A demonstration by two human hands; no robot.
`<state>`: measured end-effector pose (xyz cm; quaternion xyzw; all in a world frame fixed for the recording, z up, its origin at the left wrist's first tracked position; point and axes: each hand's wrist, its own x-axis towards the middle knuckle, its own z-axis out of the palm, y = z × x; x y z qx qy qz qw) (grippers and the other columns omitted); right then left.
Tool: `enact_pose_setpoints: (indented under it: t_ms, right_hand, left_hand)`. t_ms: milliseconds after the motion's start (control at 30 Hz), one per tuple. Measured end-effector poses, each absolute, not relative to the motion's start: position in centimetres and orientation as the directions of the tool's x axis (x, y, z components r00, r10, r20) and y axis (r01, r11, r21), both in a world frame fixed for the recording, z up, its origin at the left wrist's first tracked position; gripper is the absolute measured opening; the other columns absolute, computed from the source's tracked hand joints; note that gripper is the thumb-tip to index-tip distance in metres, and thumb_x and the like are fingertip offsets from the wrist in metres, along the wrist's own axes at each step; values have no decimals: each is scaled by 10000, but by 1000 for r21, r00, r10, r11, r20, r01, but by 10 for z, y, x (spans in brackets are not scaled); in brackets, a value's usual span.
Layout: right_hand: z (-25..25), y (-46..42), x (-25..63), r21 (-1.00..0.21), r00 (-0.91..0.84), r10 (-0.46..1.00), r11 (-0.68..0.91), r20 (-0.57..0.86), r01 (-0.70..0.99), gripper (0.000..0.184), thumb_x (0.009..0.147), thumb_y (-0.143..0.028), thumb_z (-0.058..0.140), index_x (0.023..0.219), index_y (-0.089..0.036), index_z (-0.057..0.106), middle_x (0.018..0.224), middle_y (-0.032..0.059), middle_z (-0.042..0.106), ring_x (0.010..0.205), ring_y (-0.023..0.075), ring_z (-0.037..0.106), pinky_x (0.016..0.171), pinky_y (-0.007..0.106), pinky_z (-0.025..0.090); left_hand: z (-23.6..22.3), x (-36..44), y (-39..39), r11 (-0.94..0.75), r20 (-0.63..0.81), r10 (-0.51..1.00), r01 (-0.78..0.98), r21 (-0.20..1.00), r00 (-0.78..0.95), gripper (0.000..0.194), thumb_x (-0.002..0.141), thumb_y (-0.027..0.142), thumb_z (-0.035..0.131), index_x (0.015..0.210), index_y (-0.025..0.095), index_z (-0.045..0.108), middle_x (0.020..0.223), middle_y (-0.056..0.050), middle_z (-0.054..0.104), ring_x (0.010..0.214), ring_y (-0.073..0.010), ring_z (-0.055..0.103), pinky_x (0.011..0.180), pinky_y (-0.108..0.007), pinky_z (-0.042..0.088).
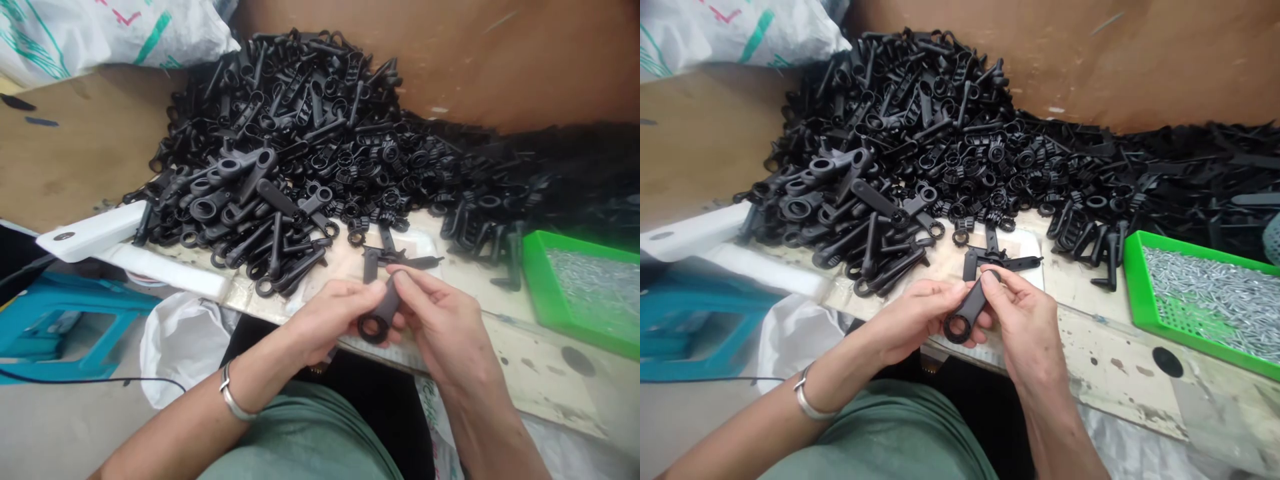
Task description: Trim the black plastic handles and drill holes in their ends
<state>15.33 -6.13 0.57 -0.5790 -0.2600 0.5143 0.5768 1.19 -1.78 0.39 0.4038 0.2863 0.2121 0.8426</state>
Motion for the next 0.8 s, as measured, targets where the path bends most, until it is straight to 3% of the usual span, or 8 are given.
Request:
enact_pose_setpoints:
  t_ms: [100,167,267,433,567,633,733,800]
  right_hand:
    - [4,-64,158,-967,361,902,-179,-235,-182,491,781,-482,801,1148,-178,686,629,-5,632,474,149,564,405,269,526]
    - [4,-69,161,-988,413,898,-117,-150,-106,479,829,-484,765,1219,-222,671,840,37,720,668,181,682,622,319,625]
    - [5,-81,156,-999,504,863,-34,-16,26,423,812,-444,794,1172,-253,681,1113,62,725,1000,229,709,901,361,606]
    - [7,-94,148,-973,426,899,-3,97,229,213,851,-376,752,1018,-252,704,1050,32,739,961,200,711,854,294,611]
    - [14,-98,174,-807,224,927,121,299,577,110,907,-333,683,998,-278,712,1032,7,711,949,185,669,847,284,572]
    - [19,-100,189,-743,65,936,231,346,628,96,923,-316,665,1008,-289,702,1056,1,685,1001,179,643,907,280,533]
    - [22,-101,197,-753,22,937,266,348,602,76,928,-324,668,995,-295,686,1084,-11,666,1048,156,628,954,243,502]
    - [20,-101,195,-795,75,945,222,317,565,82,919,-327,682,995,-295,679,1090,-24,679,1036,141,643,930,212,519]
  left_hand:
    - [6,14,-18,576,-328,617,-126,807,716,397,741,475,795,826,91,737,767,-89,699,675,-133,590,656,-245,399]
    - [6,15,-19,584,-293,672,-244,774,681,341,750,393,802,925,104,752,865,-94,726,759,-149,620,740,-262,426]
    - [6,18,-23,552,-182,740,-431,714,647,286,850,299,731,1097,155,744,1054,-87,732,962,-165,641,944,-290,423]
    - [6,19,-32,530,-151,730,-413,741,667,317,927,319,658,1214,191,699,1201,-83,702,1156,-211,621,1090,-354,395]
    - [9,9,-31,-53,103,850,-111,992,517,500,900,316,697,1374,230,567,1442,-84,549,1363,-256,455,1160,-415,331]
    - [10,4,-28,-402,281,735,62,914,617,407,930,272,655,1331,225,603,1335,-84,609,1292,-244,495,1133,-407,342]
    - [10,2,-27,-534,293,626,123,837,722,270,997,277,545,1220,210,681,978,-57,671,989,-189,595,977,-348,439]
    - [9,4,-28,-508,269,644,137,850,716,288,1001,284,537,1246,211,669,989,-60,652,974,-180,585,928,-319,457]
